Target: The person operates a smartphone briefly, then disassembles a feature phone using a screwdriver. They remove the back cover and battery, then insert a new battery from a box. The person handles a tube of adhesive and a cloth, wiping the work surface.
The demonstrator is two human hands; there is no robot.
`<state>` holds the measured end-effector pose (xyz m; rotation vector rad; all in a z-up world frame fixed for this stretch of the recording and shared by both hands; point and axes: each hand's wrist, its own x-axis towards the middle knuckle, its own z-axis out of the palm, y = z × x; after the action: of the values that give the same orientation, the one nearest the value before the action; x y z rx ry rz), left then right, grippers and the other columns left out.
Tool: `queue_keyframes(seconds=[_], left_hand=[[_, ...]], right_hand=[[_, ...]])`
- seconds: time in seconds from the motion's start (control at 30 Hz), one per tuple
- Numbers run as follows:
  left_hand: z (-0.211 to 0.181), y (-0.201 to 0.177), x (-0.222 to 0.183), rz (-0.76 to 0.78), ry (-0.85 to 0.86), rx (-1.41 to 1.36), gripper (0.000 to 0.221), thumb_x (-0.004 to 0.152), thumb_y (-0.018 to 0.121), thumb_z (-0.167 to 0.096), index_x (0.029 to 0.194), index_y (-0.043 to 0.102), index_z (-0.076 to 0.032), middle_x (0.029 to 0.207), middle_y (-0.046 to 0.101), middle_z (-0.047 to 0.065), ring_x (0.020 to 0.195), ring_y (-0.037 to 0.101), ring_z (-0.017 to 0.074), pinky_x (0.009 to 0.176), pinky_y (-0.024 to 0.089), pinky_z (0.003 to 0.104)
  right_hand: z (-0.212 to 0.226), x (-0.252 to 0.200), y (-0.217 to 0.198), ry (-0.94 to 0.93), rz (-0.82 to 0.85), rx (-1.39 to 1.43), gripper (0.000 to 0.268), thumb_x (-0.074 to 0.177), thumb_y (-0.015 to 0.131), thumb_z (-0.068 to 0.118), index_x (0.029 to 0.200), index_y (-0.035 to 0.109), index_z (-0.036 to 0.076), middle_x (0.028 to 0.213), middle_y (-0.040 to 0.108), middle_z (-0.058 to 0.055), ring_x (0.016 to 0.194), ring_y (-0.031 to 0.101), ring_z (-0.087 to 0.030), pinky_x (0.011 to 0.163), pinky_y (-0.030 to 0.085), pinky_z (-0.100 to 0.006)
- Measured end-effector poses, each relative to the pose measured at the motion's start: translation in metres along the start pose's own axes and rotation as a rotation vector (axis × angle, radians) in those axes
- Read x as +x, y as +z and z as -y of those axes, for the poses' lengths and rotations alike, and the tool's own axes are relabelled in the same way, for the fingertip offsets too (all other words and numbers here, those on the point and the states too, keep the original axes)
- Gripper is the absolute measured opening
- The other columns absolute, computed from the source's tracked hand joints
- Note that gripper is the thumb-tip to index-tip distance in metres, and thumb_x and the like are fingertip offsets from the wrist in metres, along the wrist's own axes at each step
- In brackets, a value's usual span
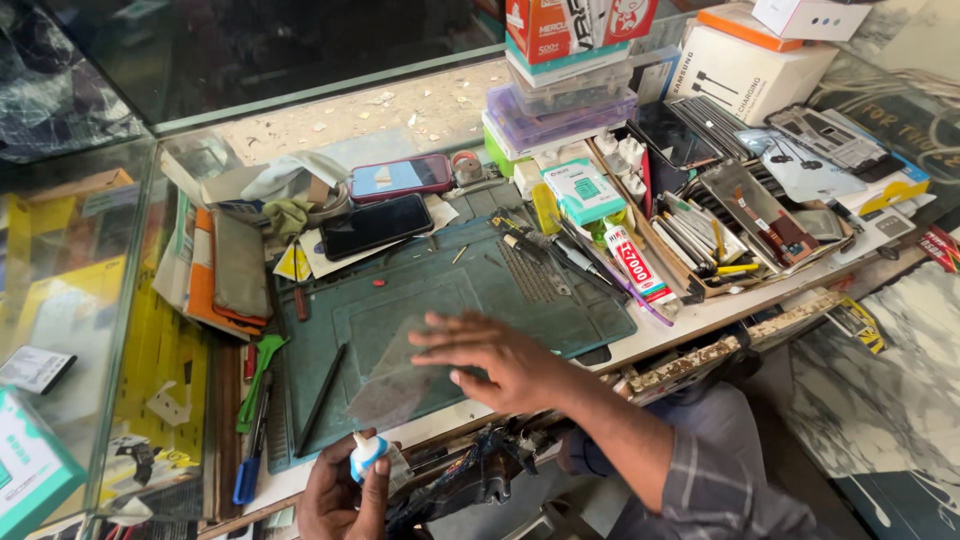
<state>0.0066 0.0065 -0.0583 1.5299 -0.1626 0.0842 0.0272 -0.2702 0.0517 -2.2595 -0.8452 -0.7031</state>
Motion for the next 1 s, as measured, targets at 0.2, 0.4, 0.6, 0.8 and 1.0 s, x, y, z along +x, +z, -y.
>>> queue_keyframes(seconds=[0.2, 0.4, 0.6, 0.8, 1.0], left_hand=[[0.003, 0.002, 0.007, 0.02, 0.024, -0.082, 0.036, 0.089, 0.071, 0.001, 0.123, 0.063, 0.009, 0.103, 0.077, 0.018, 0.099, 0.074, 0.0195, 0.091, 0.055, 0.029], [-0.001, 0.004, 0.006, 0.024, -0.066, -0.102, 0.037, 0.088, 0.071, 0.002, 0.123, 0.063, 0.01, 0.103, 0.076, 0.017, 0.098, 0.072, 0.0187, 0.088, 0.054, 0.029], [-0.007, 0.01, 0.005, 0.038, -0.011, -0.168, 0.035, 0.087, 0.072, 0.003, 0.121, 0.063, 0.01, 0.102, 0.077, 0.017, 0.098, 0.072, 0.0172, 0.088, 0.054, 0.027], [-0.021, 0.008, 0.003, 0.053, -0.105, -0.092, 0.034, 0.087, 0.072, 0.001, 0.119, 0.065, 0.006, 0.097, 0.077, 0.01, 0.09, 0.072, 0.0116, 0.078, 0.054, 0.024], [-0.041, 0.011, 0.003, 0.139, -0.034, -0.136, 0.029, 0.092, 0.072, -0.001, 0.119, 0.062, 0.005, 0.094, 0.072, 0.007, 0.087, 0.065, 0.0075, 0.074, 0.052, 0.023]], right_hand=[[-0.109, 0.038, -0.049, 0.612, 0.056, -0.412, 0.034, 0.094, 0.07, 0.026, 0.125, 0.068, 0.012, 0.13, 0.069, -0.012, 0.116, 0.065, -0.034, 0.093, 0.054, -0.047], [-0.214, 0.075, -0.083, 0.682, 0.312, -0.79, 0.02, 0.083, 0.069, 0.011, 0.099, 0.081, 0.015, 0.107, 0.075, -0.016, 0.102, 0.071, -0.036, 0.087, 0.055, -0.05], [-0.265, 0.086, -0.067, 0.471, 0.496, -1.018, 0.015, 0.084, 0.067, 0.01, 0.089, 0.081, 0.007, 0.101, 0.077, -0.018, 0.097, 0.074, -0.036, 0.082, 0.058, -0.049], [-0.286, 0.086, -0.058, 0.565, 0.555, -1.109, 0.015, 0.082, 0.068, 0.015, 0.087, 0.082, 0.011, 0.099, 0.078, -0.017, 0.096, 0.075, -0.034, 0.079, 0.057, -0.048], [-0.269, 0.079, -0.069, 0.56, 0.551, -1.049, 0.015, 0.083, 0.068, 0.016, 0.087, 0.083, 0.013, 0.097, 0.078, -0.018, 0.094, 0.075, -0.035, 0.082, 0.058, -0.047]])
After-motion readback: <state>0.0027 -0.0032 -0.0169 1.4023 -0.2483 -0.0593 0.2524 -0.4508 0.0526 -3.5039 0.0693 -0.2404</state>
